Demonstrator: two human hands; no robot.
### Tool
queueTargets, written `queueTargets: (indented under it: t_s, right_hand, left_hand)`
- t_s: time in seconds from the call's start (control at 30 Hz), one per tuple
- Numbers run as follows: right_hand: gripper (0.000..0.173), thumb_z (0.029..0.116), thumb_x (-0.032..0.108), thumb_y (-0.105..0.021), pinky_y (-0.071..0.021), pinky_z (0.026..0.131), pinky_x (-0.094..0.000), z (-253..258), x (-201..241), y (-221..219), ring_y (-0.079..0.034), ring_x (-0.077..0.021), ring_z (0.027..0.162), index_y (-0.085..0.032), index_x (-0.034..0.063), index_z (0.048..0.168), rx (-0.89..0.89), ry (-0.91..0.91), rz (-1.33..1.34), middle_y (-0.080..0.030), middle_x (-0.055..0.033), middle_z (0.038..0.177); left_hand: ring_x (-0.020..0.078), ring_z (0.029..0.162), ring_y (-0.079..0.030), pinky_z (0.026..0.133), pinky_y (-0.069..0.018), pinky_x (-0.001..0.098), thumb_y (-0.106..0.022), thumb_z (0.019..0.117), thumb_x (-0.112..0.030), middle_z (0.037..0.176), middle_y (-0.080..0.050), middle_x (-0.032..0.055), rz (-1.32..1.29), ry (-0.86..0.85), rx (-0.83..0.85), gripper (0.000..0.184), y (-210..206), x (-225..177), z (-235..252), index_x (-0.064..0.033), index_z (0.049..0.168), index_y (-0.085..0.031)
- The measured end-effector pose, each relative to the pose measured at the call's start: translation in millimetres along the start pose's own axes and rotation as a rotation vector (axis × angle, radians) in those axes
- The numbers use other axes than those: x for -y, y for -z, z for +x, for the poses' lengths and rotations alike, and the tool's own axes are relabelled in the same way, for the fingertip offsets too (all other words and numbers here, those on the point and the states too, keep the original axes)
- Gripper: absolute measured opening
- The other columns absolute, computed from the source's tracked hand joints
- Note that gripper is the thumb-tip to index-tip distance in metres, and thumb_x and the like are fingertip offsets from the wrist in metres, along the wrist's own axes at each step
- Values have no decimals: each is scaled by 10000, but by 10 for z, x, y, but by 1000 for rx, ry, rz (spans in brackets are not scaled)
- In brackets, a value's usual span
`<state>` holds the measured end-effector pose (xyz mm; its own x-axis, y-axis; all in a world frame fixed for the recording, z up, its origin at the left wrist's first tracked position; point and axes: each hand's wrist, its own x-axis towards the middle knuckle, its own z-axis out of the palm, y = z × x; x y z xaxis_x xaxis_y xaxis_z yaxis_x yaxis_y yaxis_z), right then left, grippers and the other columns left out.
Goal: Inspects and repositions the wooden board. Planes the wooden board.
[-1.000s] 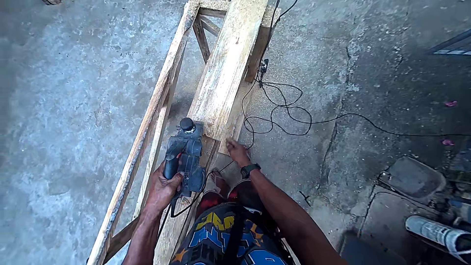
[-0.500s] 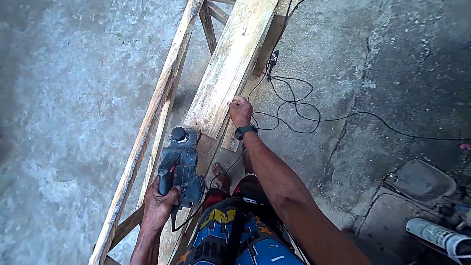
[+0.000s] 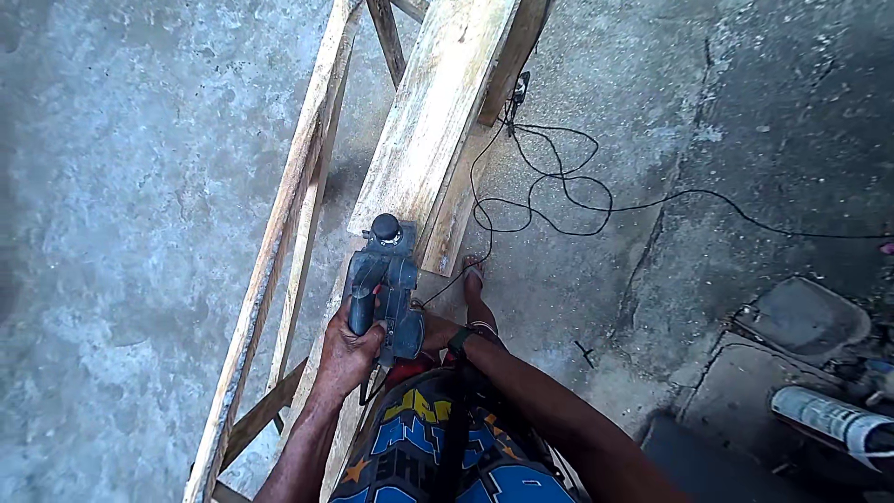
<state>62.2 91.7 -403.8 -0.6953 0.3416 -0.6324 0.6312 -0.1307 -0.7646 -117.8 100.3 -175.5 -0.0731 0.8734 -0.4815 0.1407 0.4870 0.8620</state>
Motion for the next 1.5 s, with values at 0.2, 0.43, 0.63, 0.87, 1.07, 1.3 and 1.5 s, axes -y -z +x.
queueTargets:
  t_s: [0.2, 0.43, 0.63, 0.87, 1.07, 1.3, 1.5]
  right_hand:
    - [578, 972, 274, -657, -394, 1109, -637, -355, -389, 377, -526, -440, 1348, -527, -25, 1449, 313, -501, -216, -567, -288, 1415]
    - [606, 1005, 295, -620, -407, 1131, -591, -758, -1386, 895, -559, -405, 1322, -457, 7, 1512, -310, -658, 321, -602, -251, 1392]
    - [611, 1007, 308, -622, -469, 1050, -572, -946, -1678, 1033, -624, -391, 1220, -448, 31, 1523, -394, -743, 444, -633, -232, 1349]
    - [602, 1022, 303, -609, -485, 1046, -555, -969, -1725, 1216, -639, -397, 1196, -442, -1, 1514, -414, -702, 571, -621, -263, 1349]
    - [584, 1028, 283, -597, -497, 1018, -544, -1019, -1755, 1514, -654, -382, 1159, -439, 11, 1520, -466, -708, 584, -635, -251, 1329]
    - [586, 1017, 269, -622, -501, 1016, -540, -1112, -1994, 1675, -660, -378, 1156, -449, 10, 1514, -478, -727, 598, -648, -242, 1317]
    - [586, 1015, 272, -638, -508, 990, -554, -1284, -2160, 1695, -667, -381, 1121, -459, 10, 1508, -506, -743, 622, -654, -245, 1300]
  left_hand:
    - [159, 518, -612, 478, -561, 306, -679, 848, -106, 749, -648, 42, 40, 28, -3, 398, -227, 134, 170, -16, 1226, -590]
    - [153, 541, -627, 500, -580, 305, -679, 855, -110, 782, -656, 36, 60, 19, 0, 386, -350, 3, 440, -18, 1219, -587]
    - [146, 539, -621, 503, -580, 303, -672, 872, -104, 760, -646, 28, 66, -21, 10, 358, -506, -165, 765, -9, 1206, -587]
    - [143, 528, -619, 515, -581, 304, -668, 864, -112, 727, -640, 25, 90, -32, -7, 331, -706, -391, 1174, -6, 1166, -587]
    - [149, 526, -613, 507, -579, 307, -663, 869, -97, 727, -631, 25, 77, -55, 20, 330, -812, -547, 1416, -4, 1175, -584]
    - [146, 523, -624, 511, -590, 312, -664, 872, -119, 722, -640, 26, 99, -58, 32, 315, -963, -739, 1718, -17, 1161, -592]
    - [138, 510, -612, 512, -570, 302, -665, 861, -111, 658, -620, 20, 118, -48, 44, 334, -1090, -958, 2030, -49, 1183, -601]
